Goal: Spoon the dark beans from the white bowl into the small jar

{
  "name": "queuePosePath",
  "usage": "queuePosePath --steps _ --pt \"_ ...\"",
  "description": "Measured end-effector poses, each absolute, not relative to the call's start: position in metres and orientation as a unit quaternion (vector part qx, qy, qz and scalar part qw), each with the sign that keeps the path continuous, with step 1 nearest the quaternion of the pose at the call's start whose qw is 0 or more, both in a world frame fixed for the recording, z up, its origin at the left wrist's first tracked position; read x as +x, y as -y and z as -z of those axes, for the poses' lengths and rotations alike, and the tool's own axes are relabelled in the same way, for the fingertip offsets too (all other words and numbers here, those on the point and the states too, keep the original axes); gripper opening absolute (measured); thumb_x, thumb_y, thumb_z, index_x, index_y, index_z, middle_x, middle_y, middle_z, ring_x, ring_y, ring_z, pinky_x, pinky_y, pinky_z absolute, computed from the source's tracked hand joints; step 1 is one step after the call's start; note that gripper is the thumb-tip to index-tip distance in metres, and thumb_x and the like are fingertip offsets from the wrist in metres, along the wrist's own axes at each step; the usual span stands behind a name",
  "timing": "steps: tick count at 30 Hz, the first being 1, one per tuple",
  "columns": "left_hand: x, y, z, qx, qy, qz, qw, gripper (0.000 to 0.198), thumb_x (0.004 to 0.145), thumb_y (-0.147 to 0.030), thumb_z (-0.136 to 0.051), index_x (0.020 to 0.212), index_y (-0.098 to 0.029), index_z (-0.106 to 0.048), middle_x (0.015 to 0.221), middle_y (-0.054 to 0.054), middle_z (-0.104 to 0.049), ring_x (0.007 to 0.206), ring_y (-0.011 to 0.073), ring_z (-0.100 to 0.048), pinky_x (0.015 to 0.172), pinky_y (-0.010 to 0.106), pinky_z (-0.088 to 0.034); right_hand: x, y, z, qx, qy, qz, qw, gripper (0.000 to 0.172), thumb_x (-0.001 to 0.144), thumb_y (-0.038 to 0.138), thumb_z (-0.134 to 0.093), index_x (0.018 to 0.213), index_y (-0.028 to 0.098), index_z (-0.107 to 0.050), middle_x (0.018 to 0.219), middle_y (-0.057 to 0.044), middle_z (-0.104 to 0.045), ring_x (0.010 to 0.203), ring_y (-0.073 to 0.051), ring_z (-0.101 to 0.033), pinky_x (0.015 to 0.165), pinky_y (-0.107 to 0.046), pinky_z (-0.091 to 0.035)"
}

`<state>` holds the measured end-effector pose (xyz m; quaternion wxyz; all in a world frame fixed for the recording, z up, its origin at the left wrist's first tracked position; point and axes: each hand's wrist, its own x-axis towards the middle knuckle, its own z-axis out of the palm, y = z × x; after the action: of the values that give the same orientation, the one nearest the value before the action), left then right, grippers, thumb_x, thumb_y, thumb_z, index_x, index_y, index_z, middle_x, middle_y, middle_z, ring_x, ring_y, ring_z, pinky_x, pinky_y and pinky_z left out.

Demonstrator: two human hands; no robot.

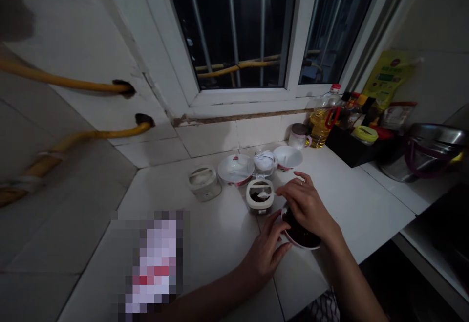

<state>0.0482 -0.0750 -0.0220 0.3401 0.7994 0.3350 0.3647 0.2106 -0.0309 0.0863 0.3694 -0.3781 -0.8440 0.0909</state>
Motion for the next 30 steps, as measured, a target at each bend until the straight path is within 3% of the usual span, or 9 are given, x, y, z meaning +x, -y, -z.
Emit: queuePosePath --steps 6,11,15,19,25,30 --pt "0.048 0.075 0.02 0.795 -0.321 -0.372 0.356 0.027 0.092 -0.018 -0.049 0.119 -0.023 -0.047 0.144 0.015 -0.036 0.123 0.0248 -0.05 0.088 0.034 -0.054 0.248 0.033 -0.078 -0.456 0.736 -0.072 0.495 0.016 0.088 0.019 -0.048 0.082 0.023 -0.062 0.063 0.001 -0.064 0.067 -0.018 -0.059 0.098 -0.045 -0.04" --pt "0.048 0.075 0.018 0.793 -0.315 -0.375 0.362 0.028 0.092 -0.018 -0.05 0.119 -0.023 -0.047 0.143 0.015 -0.037 0.112 0.0225 -0.056 0.085 0.033 -0.054 0.261 0.031 -0.073 -0.477 0.784 -0.044 0.395 0.019 0.082 0.014 -0.045 0.074 0.022 -0.06 0.066 0.0 -0.065 0.062 -0.017 -0.056 0.095 -0.046 -0.038" --pt "0.048 0.075 0.018 0.789 -0.314 -0.381 0.366 0.028 0.092 -0.016 -0.049 0.119 -0.023 -0.046 0.143 0.015 -0.037 0.111 0.0221 -0.056 0.086 0.033 -0.054 0.249 0.03 -0.07 -0.469 0.822 -0.148 0.288 0.022 0.078 0.011 -0.043 0.071 0.021 -0.061 0.069 -0.001 -0.067 0.073 -0.019 -0.057 0.094 -0.044 -0.038" --pt "0.047 0.075 0.017 0.789 -0.314 -0.38 0.367 0.027 0.092 -0.016 -0.049 0.118 -0.023 -0.047 0.143 0.014 -0.038 0.116 0.0237 -0.053 0.087 0.034 -0.054 0.247 0.028 -0.068 -0.53 0.754 -0.217 0.322 0.02 0.073 0.016 -0.045 0.067 0.023 -0.063 0.068 -0.003 -0.066 0.09 -0.024 -0.056 0.085 -0.039 -0.042" --pt "0.046 0.075 0.019 0.792 -0.316 -0.375 0.364 0.029 0.092 -0.016 -0.049 0.12 -0.023 -0.046 0.143 0.015 -0.037 0.122 0.0248 -0.05 0.088 0.034 -0.053 0.256 0.025 -0.07 -0.599 0.602 -0.322 0.417 0.016 0.066 0.023 -0.047 0.062 0.021 -0.062 0.05 0.001 -0.053 0.058 -0.017 -0.051 0.059 -0.029 -0.039" --pt "0.047 0.075 0.02 0.788 -0.319 -0.382 0.362 0.028 0.092 -0.018 -0.05 0.119 -0.024 -0.048 0.142 0.014 -0.039 0.112 0.023 -0.056 0.084 0.033 -0.055 0.256 0.023 -0.07 -0.6 0.555 -0.357 0.452 0.015 0.063 0.027 -0.05 0.061 0.019 -0.063 0.048 0.002 -0.052 0.05 -0.014 -0.046 0.053 -0.026 -0.034"
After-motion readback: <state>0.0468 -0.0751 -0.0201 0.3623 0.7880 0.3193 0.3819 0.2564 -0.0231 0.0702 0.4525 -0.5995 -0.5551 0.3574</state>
